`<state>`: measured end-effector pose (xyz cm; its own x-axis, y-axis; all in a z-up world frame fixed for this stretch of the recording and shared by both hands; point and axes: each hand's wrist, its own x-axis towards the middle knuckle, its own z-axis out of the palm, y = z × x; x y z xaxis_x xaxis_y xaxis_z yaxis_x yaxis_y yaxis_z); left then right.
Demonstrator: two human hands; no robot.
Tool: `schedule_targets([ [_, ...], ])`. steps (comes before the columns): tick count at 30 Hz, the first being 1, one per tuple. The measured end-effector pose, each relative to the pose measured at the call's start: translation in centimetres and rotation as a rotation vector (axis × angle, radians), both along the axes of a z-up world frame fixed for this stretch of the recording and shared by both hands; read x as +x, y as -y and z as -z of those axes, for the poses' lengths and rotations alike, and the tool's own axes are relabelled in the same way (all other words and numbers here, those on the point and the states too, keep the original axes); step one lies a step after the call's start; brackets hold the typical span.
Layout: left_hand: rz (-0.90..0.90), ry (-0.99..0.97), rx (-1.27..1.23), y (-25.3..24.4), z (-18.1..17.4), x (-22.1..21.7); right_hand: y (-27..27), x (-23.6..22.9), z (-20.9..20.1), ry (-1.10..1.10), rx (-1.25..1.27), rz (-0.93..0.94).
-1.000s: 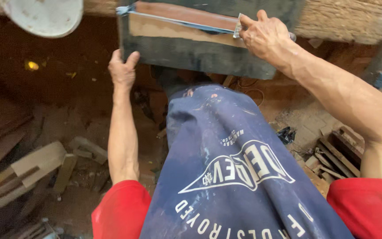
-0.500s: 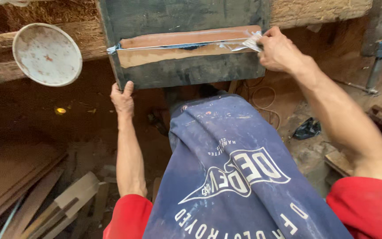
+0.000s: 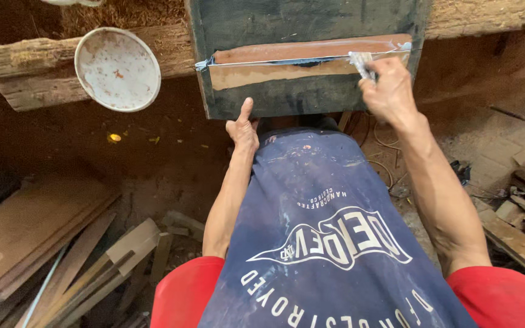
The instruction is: The person applies a white substance from a bucket onto two thin wooden strips placed on a dark board using a small spatula. They spread the substance evenly along the strips and then flip the board over to continue the process on the other side.
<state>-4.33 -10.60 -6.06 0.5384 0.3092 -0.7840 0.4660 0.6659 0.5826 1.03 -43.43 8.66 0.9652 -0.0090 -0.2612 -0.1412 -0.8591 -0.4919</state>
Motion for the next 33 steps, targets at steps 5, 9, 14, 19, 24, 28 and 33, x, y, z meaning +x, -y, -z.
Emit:
schedule_targets([
  [5, 0.101, -0.030, 0.152, 0.1, 0.5, -0.2, -4.6, -0.8, 2.6, 0.109, 0.050, -0.032],
  [9, 0.115, -0.062, 0.173, 0.0, 0.5, -0.6, -9.0, -2.0, 4.0, 0.123, 0.084, 0.026],
  [14, 0.176, -0.072, 0.266, -0.1, 0.9, -0.1, -8.3, -1.8, 3.6, 0.117, 0.082, 0.029],
  [19, 0.151, -0.049, 0.240, -0.1, 0.6, -0.9, -9.0, -1.3, 4.6, 0.096, 0.054, -0.003],
  [24, 0.143, -0.010, 0.238, 0.0, 2.4, -0.6, -8.5, -0.3, 4.0, 0.120, 0.092, 0.049],
  [28, 0.134, -0.034, 0.238, 0.0, 1.3, -0.6, -9.4, -0.1, 3.9, 0.071, 0.096, 0.005],
  [33, 0.149, 0.023, 0.285, 0.2, -0.8, 0.2, -10.8, 0.7, 4.2, 0.147, 0.098, -0.047],
])
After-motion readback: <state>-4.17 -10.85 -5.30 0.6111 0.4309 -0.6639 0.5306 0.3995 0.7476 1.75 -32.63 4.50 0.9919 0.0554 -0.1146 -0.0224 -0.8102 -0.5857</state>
